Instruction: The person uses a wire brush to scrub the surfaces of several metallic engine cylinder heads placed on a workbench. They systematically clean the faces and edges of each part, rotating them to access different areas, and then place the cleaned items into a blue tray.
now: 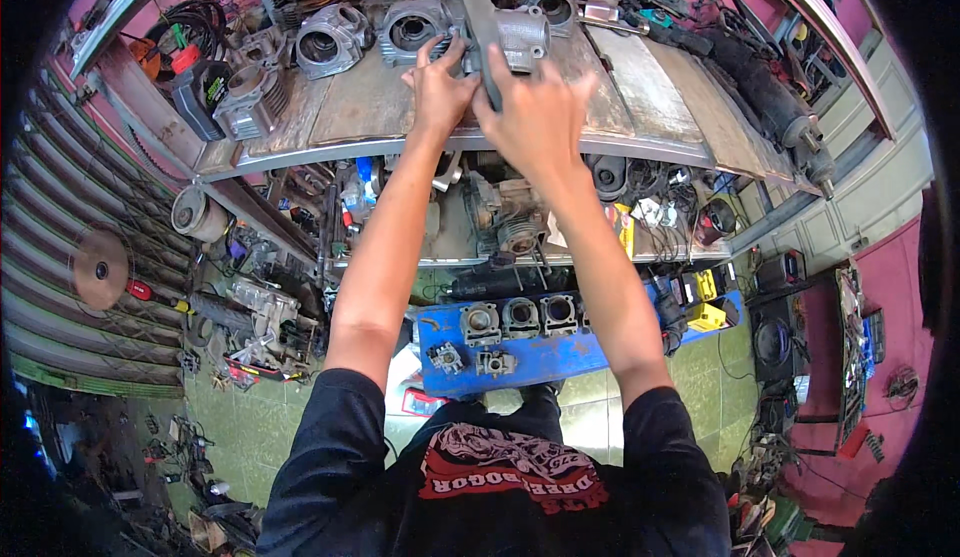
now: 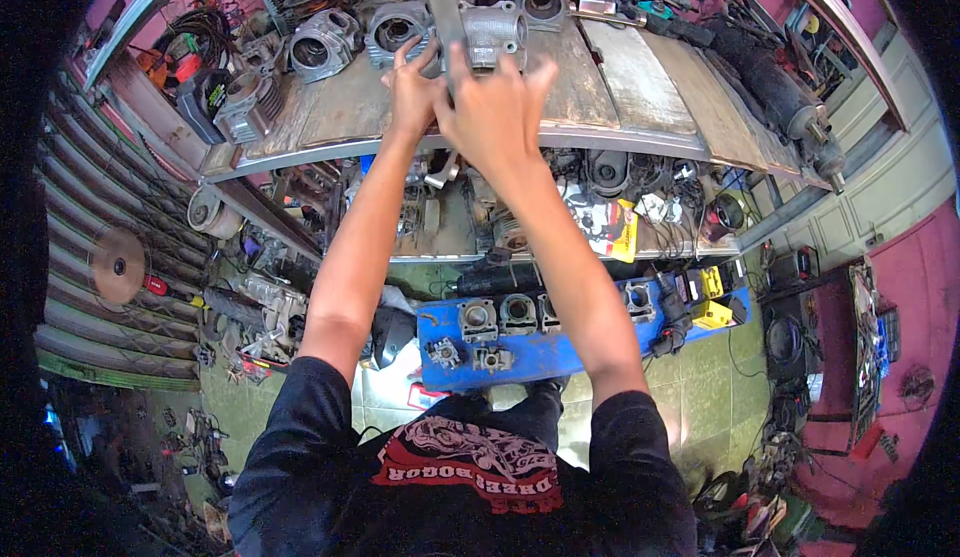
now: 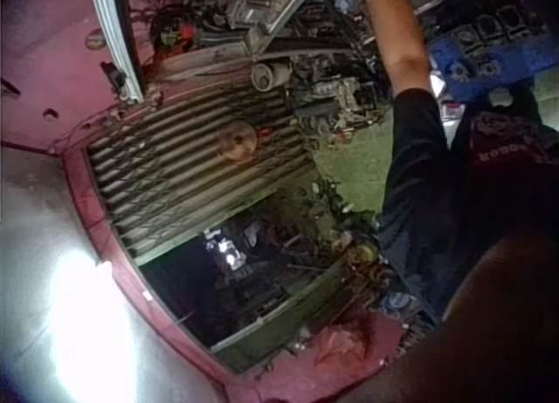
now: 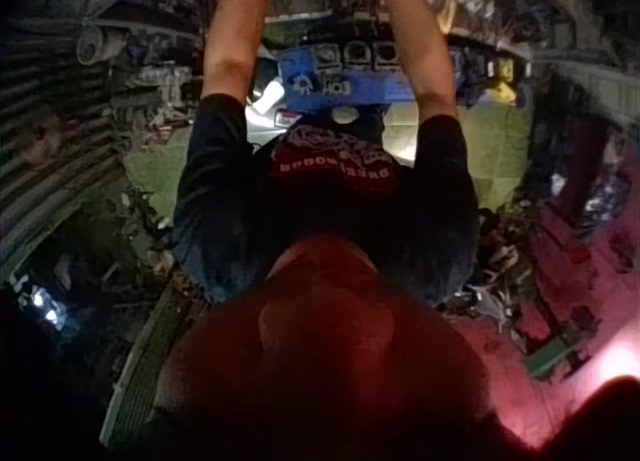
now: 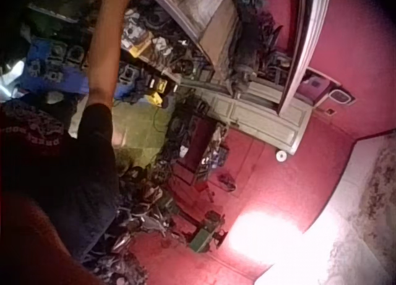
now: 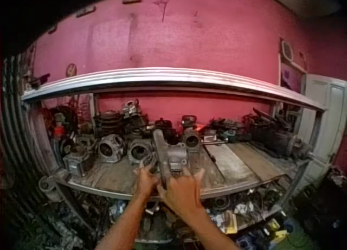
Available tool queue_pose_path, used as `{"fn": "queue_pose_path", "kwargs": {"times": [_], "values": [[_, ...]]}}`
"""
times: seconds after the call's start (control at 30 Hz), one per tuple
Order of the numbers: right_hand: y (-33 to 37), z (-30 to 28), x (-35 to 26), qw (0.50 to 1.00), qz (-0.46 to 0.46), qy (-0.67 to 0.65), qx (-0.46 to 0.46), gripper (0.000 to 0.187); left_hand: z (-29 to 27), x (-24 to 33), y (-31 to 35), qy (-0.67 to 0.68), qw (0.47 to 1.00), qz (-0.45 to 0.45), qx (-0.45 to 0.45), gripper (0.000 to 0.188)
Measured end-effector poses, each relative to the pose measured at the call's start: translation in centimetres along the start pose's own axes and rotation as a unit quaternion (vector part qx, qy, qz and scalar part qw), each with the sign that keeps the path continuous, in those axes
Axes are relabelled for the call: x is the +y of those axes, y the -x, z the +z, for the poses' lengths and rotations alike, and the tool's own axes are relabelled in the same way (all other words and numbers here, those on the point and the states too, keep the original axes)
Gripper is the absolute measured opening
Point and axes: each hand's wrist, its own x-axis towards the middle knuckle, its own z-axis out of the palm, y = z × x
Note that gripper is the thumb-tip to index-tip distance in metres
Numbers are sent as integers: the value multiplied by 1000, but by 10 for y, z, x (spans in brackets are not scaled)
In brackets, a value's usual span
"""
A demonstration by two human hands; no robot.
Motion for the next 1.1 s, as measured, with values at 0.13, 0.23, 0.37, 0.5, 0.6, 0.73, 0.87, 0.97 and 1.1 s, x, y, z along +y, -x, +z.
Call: {"fn": "queue_pose_path", "kwargs": {"times": [0.13,0.23,0.37,0.5,0.6,0.73,0.87,0.97,1.1], "values": [[-32,3,0,999,-8,8,-43,51,-3,5,-1,13,1000,-11,-17,56],[-15,-13,-6,999,-22,17,-35,48,-4,6,3,16,1000,-4,-13,52],[-32,-7,-12,998,-38,27,-36,49,-3,-5,2,4,1000,18,-17,51],[-40,3,-12,998,-29,10,-54,51,-5,2,2,32,998,46,-9,49],[-24,-3,-15,998,-23,13,-58,52,-11,8,6,-3,999,47,-10,47],[-18,-11,-11,998,-10,7,-59,52,-13,24,16,-23,998,58,-10,50],[-20,-16,-17,998,-14,-5,-65,51,-1,8,17,-49,999,15,10,55],[-19,-14,-17,998,-30,11,-48,50,2,8,19,-80,996,46,16,57],[-30,-2,-24,998,-36,39,-46,49,6,25,29,-90,994,53,43,44]]}}
